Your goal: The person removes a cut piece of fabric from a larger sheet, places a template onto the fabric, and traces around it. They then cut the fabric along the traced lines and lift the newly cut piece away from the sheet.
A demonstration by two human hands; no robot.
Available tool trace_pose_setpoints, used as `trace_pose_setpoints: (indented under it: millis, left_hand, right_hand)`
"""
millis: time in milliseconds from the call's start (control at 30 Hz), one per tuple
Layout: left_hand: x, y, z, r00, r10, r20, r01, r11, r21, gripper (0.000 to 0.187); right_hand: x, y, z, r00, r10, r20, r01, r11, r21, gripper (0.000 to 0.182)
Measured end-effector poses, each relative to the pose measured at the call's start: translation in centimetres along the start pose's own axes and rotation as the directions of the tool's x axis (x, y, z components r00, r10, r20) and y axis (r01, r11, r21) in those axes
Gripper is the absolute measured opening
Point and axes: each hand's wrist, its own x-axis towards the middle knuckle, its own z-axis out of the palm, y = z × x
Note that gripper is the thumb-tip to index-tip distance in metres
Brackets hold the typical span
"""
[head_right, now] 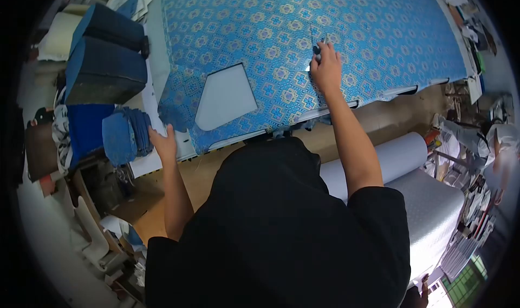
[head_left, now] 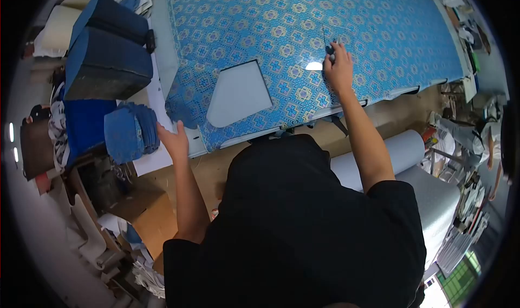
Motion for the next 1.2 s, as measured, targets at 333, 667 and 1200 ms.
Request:
trace_pose_setpoints:
  millis: [333, 667, 1200]
  left_hand:
    - [-1.8, 9.9, 4.6, 0.901, 0.048, 0.431, -0.200, 0.927, 0.316, 0.069]
    - [1.4, 6.6, 9.8, 0.903, 0.380, 0.198, -0.427, 0.836, 0.345, 0.059]
    - [2.8, 5.4, 12.3, 0.964, 0.172, 0.204, -0.267, 0.576, 0.773, 0.060]
  right_hand:
    - [-1.0, -0.4, -1.1, 0.992, 0.004, 0.126, -0.010, 0.999, 0.050, 0.047]
    - [-5.5, -1.4, -4.2, 0.957, -0.059, 0.284, 0.015, 0.988, 0.156, 0.056]
    - [-4.9, -2.5, -5.6, 0.926, -0.033, 0.376, -0.004, 0.995, 0.097, 0.044]
